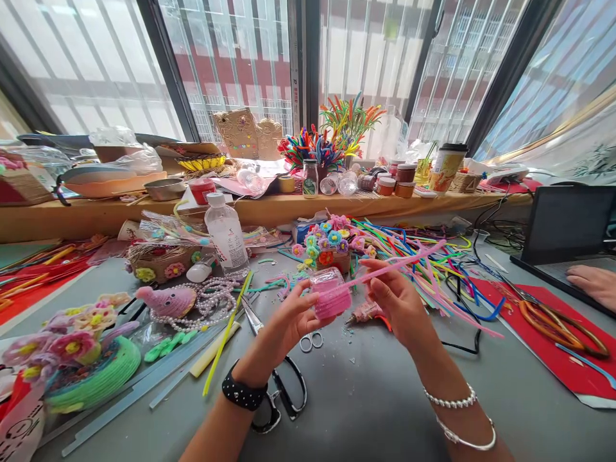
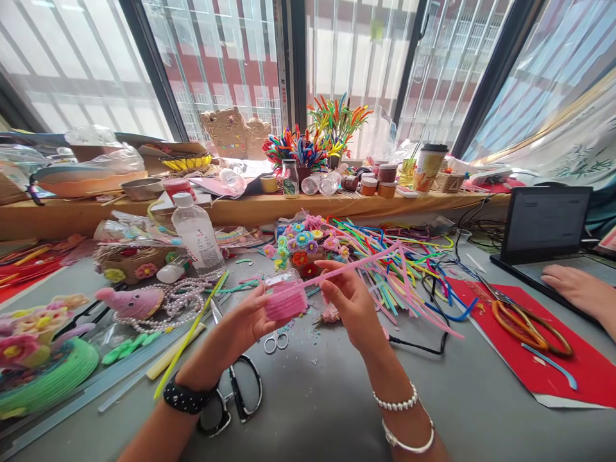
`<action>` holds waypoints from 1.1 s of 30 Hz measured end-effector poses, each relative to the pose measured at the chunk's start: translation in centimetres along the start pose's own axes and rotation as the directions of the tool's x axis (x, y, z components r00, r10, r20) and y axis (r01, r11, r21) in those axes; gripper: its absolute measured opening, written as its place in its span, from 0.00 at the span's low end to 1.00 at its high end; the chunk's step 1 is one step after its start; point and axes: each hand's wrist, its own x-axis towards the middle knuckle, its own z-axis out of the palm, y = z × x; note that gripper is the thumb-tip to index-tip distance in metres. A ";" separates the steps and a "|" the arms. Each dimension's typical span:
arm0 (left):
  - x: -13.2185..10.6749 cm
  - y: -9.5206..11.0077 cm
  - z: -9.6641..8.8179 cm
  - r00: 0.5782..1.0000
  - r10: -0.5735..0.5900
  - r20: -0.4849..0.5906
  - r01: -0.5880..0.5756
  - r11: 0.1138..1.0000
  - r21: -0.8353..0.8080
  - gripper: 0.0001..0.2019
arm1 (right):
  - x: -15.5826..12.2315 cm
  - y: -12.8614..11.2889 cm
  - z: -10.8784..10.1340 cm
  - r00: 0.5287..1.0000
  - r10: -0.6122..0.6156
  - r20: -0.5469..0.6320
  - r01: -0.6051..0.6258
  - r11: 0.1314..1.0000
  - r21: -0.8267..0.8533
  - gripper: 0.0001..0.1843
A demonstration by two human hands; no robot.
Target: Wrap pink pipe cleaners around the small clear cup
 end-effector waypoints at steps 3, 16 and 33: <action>0.1 -0.2 0.1 1.000 -0.030 0.003 0.030 0.999 0.012 0.24 | -0.3 0.2 0.8 0.997 -0.033 -0.075 0.039 0.996 0.085 0.11; 0.1 -0.3 0.3 0.996 -0.059 -0.072 0.061 0.998 0.026 0.19 | -0.7 0.5 1.1 0.984 -0.151 -0.095 0.153 0.988 0.004 0.05; 0.0 0.0 0.5 0.994 0.005 -0.110 -0.002 1.000 0.026 0.23 | -0.5 0.6 0.9 0.990 -0.121 -0.067 0.113 0.988 -0.106 0.09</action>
